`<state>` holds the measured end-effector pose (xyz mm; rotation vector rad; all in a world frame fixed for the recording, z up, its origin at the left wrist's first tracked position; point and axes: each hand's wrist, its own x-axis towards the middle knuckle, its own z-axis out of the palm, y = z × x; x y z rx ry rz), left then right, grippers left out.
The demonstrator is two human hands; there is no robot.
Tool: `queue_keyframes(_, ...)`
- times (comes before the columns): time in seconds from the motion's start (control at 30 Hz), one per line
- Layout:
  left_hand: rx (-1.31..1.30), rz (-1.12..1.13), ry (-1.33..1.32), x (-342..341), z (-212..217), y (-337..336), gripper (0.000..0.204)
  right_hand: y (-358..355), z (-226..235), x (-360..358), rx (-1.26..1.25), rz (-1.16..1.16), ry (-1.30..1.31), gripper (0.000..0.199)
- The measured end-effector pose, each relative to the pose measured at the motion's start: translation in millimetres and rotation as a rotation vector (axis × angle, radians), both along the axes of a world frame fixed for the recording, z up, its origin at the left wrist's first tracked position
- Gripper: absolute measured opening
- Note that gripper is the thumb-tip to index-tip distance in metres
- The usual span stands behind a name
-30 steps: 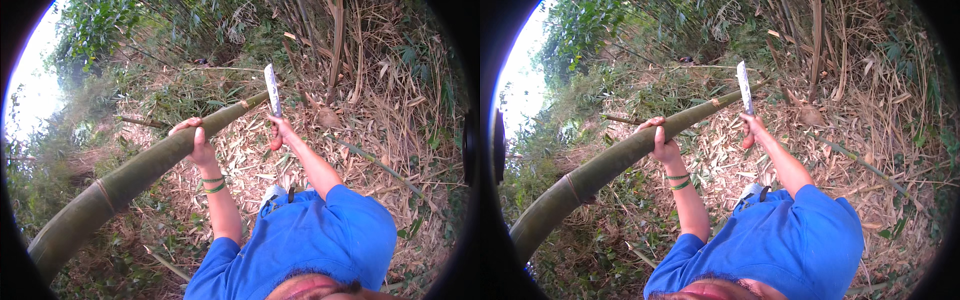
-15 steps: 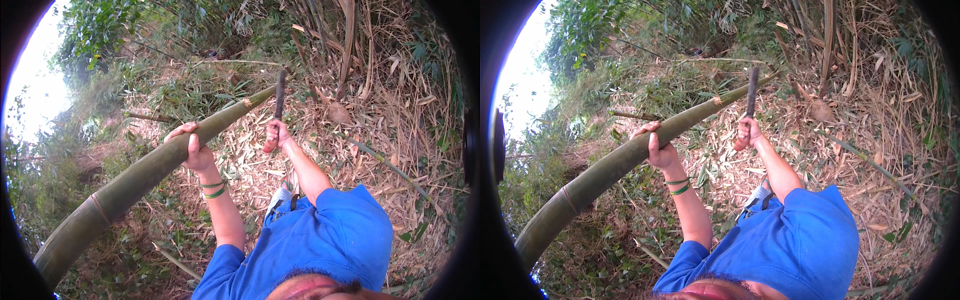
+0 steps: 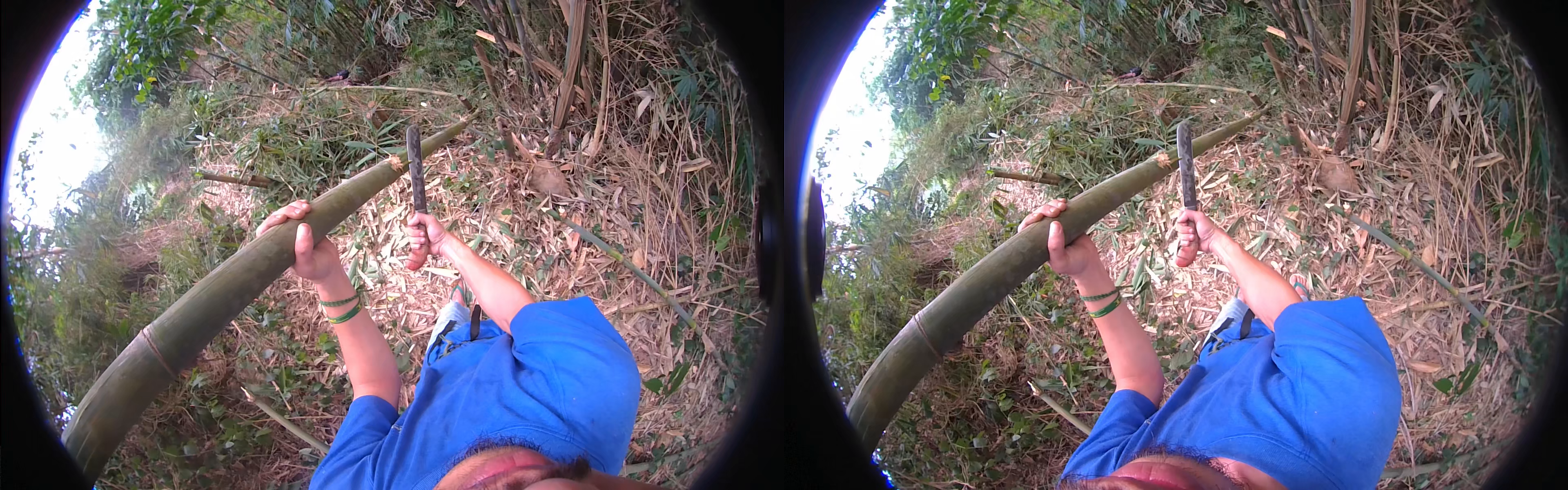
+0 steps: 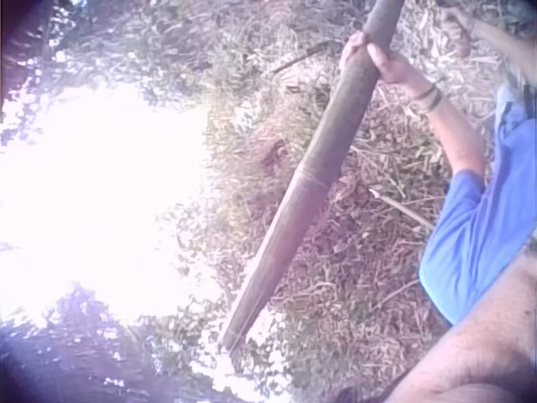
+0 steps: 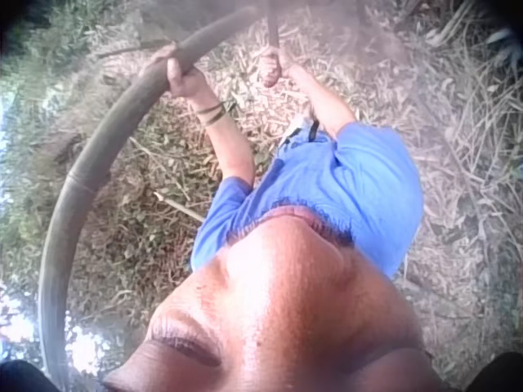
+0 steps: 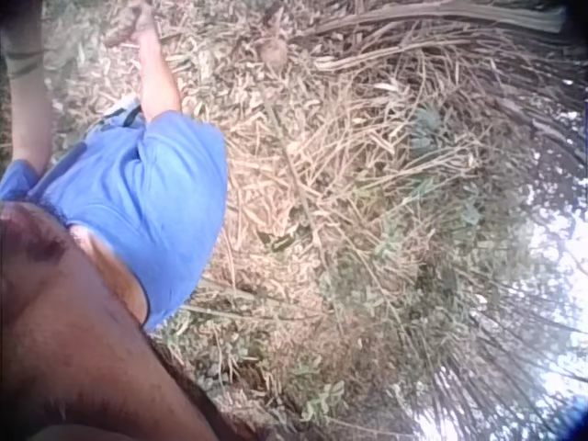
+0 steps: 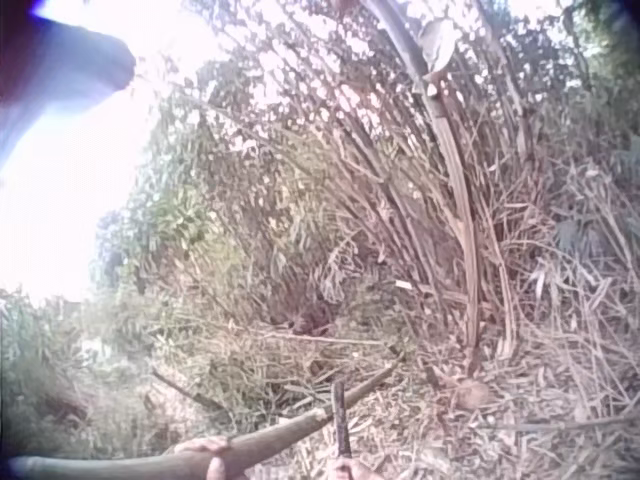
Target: The person walks through a bamboo thicket and uses a machete to cut a bamboo stalk. They then lift the stalk and use the machete to chop off the smaller branches and leaves along its length.
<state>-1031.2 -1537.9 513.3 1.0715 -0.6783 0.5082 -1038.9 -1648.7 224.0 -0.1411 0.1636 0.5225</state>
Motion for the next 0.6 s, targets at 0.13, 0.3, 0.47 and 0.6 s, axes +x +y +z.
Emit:
queue_keyframes(0.13,-0.054,0.146,0.040,-14,3,3,0.042,-21,-6,-3,-0.095,0.030,0.012,0.029)
queue_keyframes(0.3,-0.188,0.303,0.184,-46,-24,38,0.043,-92,3,6,-0.107,0.198,-0.088,0.032)
queue_keyframes(0.47,-0.127,0.225,0.117,-51,-43,71,0.047,-63,1,5,-0.304,0.336,-0.126,0.030)
queue_keyframes(0.6,-0.123,0.231,0.146,-64,-52,98,0.051,-32,44,-12,-0.282,0.801,-0.395,0.030)
